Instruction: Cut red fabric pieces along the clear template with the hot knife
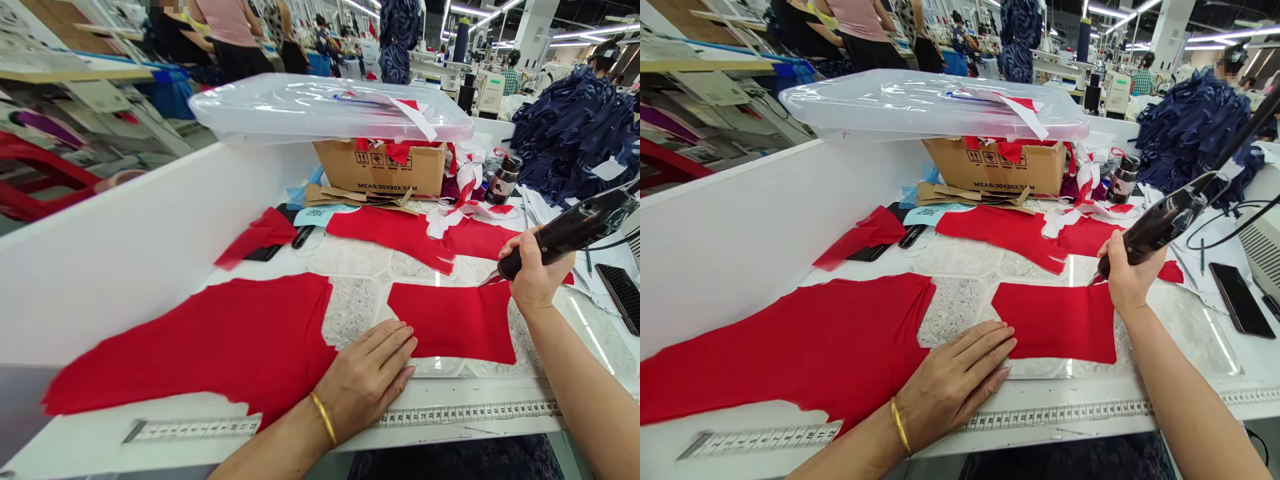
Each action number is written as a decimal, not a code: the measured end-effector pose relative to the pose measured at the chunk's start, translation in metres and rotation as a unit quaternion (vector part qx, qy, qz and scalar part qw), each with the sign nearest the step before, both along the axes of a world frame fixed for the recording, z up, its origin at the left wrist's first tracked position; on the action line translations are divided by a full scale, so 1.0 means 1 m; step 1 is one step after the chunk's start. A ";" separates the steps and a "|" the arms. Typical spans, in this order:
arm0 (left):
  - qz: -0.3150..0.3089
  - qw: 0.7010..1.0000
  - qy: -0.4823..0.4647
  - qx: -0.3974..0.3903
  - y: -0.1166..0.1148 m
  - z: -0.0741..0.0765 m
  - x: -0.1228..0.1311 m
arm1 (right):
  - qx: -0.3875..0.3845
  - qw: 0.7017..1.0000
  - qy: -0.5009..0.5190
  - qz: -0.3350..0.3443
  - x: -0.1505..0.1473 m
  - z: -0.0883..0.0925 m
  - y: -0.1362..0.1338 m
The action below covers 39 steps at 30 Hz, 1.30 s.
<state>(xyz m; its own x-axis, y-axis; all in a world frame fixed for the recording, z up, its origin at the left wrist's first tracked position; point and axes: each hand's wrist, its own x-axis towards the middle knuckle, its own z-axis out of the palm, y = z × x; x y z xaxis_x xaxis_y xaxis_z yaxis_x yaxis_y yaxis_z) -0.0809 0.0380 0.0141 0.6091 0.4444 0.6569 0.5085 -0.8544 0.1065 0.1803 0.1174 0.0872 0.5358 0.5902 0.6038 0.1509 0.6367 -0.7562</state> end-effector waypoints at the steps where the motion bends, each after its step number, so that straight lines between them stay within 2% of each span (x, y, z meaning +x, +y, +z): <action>1: -0.002 1.000 0.009 0.000 0.000 0.003 0.000 | 0.001 1.000 -0.001 -0.002 0.000 0.000 0.000; 6: -0.018 0.997 0.078 0.001 -0.005 0.030 -0.001 | 0.025 1.000 0.012 -0.014 0.009 0.002 0.001; 9: -0.036 0.995 0.094 -0.020 -0.012 0.036 0.005 | 0.028 0.999 0.017 -0.015 0.019 0.004 0.002; 13: -0.079 0.988 0.120 -0.061 -0.020 0.029 0.031 | 0.012 1.000 0.010 -0.019 0.029 0.002 0.003; 17: -0.124 0.969 0.187 -0.100 -0.012 0.027 0.077 | -0.005 1.000 0.001 -0.030 0.031 0.000 0.002; 20: -0.121 0.960 0.223 -0.120 0.003 0.028 0.112 | -0.006 0.999 -0.005 -0.033 0.032 -0.001 0.002; 23: -0.102 0.955 0.245 -0.131 0.015 0.023 0.133 | -0.003 0.999 -0.014 -0.041 0.034 -0.001 0.002; 30: -0.093 0.967 0.209 -0.109 0.020 0.000 0.132 | 0.016 0.999 -0.016 -0.039 0.038 -0.002 0.004; 39: -0.098 0.973 0.183 -0.102 0.019 -0.006 0.131 | -0.003 0.997 -0.017 -0.069 0.036 0.001 0.003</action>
